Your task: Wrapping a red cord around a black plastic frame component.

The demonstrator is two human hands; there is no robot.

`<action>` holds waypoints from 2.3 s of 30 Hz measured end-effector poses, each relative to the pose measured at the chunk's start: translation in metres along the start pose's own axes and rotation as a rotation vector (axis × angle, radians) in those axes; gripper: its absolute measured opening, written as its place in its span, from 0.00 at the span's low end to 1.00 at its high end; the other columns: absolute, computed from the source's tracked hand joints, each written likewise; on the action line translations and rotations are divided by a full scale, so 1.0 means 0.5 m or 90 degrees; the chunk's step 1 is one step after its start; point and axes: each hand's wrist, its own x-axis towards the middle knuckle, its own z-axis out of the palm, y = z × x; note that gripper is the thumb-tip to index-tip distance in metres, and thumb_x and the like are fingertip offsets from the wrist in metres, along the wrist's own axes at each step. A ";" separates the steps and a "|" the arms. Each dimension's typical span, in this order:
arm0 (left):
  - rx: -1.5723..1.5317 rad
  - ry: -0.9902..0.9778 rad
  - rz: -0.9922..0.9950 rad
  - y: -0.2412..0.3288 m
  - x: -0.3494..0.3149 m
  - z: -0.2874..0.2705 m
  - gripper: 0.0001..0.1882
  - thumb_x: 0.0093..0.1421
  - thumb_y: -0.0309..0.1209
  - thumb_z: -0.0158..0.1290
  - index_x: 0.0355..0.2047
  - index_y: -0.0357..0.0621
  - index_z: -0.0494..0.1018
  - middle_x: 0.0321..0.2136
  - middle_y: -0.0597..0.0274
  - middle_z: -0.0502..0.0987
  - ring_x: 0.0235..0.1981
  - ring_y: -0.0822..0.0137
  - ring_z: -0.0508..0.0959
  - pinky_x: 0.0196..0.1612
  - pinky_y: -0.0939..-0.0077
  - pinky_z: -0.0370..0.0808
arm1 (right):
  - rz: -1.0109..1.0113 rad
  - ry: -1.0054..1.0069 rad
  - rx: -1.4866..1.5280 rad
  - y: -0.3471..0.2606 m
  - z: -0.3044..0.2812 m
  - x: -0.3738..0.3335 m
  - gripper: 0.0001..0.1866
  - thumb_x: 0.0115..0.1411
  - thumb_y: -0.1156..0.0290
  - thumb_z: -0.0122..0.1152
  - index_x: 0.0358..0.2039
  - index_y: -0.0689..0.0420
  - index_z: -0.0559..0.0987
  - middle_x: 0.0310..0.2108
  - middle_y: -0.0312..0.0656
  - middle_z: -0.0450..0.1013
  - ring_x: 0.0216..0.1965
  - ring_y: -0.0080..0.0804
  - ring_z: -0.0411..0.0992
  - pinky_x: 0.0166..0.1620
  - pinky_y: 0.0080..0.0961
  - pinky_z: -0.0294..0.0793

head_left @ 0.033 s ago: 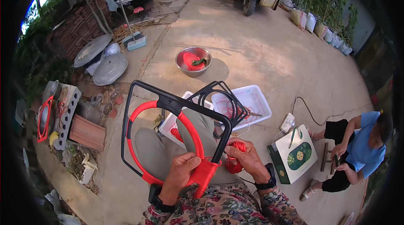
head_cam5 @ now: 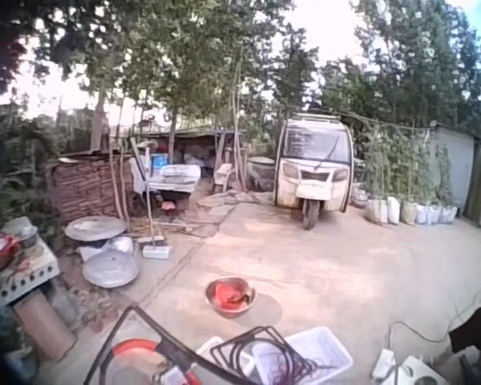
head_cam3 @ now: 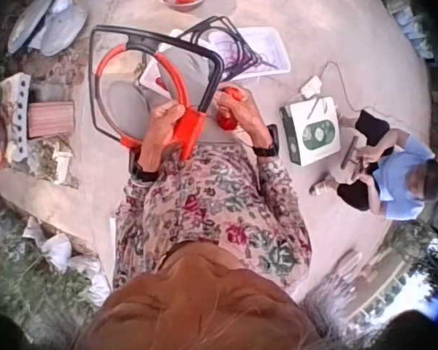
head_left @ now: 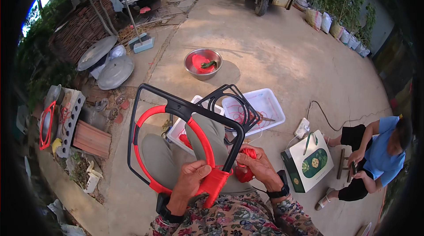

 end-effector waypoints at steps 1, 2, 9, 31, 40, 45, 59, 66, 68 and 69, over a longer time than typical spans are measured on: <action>0.025 0.013 0.006 -0.001 0.000 0.002 0.13 0.62 0.32 0.55 0.38 0.30 0.74 0.31 0.63 0.77 0.31 0.76 0.76 0.36 0.80 0.75 | 0.011 -0.063 0.028 -0.008 0.004 0.003 0.12 0.62 0.64 0.59 0.40 0.59 0.78 0.20 0.29 0.66 0.20 0.14 0.61 0.23 0.14 0.60; 0.025 0.016 0.003 0.001 -0.001 0.002 0.13 0.62 0.32 0.55 0.38 0.30 0.74 0.31 0.63 0.77 0.31 0.76 0.76 0.36 0.80 0.75 | 0.014 -0.063 0.030 -0.015 0.010 0.006 0.12 0.62 0.64 0.59 0.40 0.59 0.78 0.20 0.29 0.66 0.20 0.14 0.61 0.23 0.14 0.60; 0.025 0.012 0.027 0.004 -0.017 0.012 0.11 0.61 0.29 0.55 0.38 0.31 0.75 0.31 0.66 0.76 0.31 0.79 0.74 0.36 0.84 0.71 | 0.104 -0.289 0.121 -0.005 0.002 0.031 0.13 0.61 0.63 0.60 0.35 0.62 0.77 0.20 0.32 0.69 0.15 0.14 0.60 0.19 0.13 0.57; 0.102 0.054 0.098 -0.001 -0.036 0.035 0.11 0.57 0.23 0.59 0.40 0.33 0.74 0.30 0.62 0.80 0.29 0.79 0.77 0.35 0.85 0.75 | 0.062 -0.177 0.057 -0.007 0.027 0.005 0.06 0.55 0.76 0.62 0.32 0.64 0.76 0.19 0.32 0.69 0.16 0.14 0.63 0.20 0.12 0.59; 0.114 0.114 0.163 -0.006 -0.047 0.075 0.10 0.59 0.24 0.57 0.40 0.32 0.74 0.32 0.61 0.80 0.31 0.80 0.76 0.34 0.85 0.74 | 0.044 -0.136 0.070 0.015 0.033 -0.022 0.07 0.55 0.78 0.60 0.34 0.65 0.75 0.19 0.34 0.68 0.17 0.17 0.64 0.20 0.14 0.60; 0.144 0.127 0.167 -0.017 -0.031 0.062 0.10 0.60 0.25 0.56 0.40 0.32 0.73 0.32 0.63 0.80 0.32 0.81 0.75 0.35 0.85 0.73 | 0.052 -0.034 0.079 -0.010 0.035 -0.043 0.09 0.56 0.78 0.61 0.38 0.65 0.75 0.20 0.34 0.68 0.17 0.18 0.63 0.20 0.15 0.60; 0.021 0.071 0.033 0.002 0.009 0.014 0.08 0.61 0.25 0.54 0.37 0.33 0.76 0.31 0.65 0.78 0.31 0.79 0.76 0.36 0.84 0.75 | -0.062 0.048 -0.128 0.020 0.064 -0.045 0.11 0.59 0.66 0.64 0.38 0.61 0.79 0.21 0.29 0.69 0.21 0.13 0.63 0.24 0.12 0.62; -0.042 0.085 -0.016 -0.007 0.019 -0.007 0.06 0.58 0.25 0.55 0.34 0.34 0.77 0.29 0.63 0.78 0.29 0.75 0.77 0.34 0.81 0.75 | -0.059 0.012 -0.103 0.041 0.055 -0.027 0.11 0.59 0.67 0.64 0.37 0.61 0.78 0.22 0.30 0.69 0.21 0.13 0.63 0.23 0.13 0.62; -0.043 0.094 -0.027 -0.008 0.019 -0.009 0.06 0.57 0.25 0.56 0.33 0.35 0.77 0.29 0.64 0.78 0.28 0.75 0.77 0.34 0.81 0.75 | -0.053 0.011 -0.100 0.043 0.054 -0.026 0.11 0.59 0.67 0.64 0.37 0.62 0.78 0.21 0.30 0.68 0.21 0.13 0.63 0.23 0.13 0.62; -0.052 0.089 -0.040 -0.006 0.019 -0.010 0.05 0.57 0.25 0.56 0.33 0.35 0.77 0.28 0.64 0.78 0.28 0.75 0.77 0.34 0.81 0.75 | -0.053 0.012 -0.105 0.044 0.054 -0.024 0.11 0.59 0.68 0.63 0.37 0.61 0.78 0.21 0.30 0.68 0.21 0.13 0.63 0.23 0.13 0.62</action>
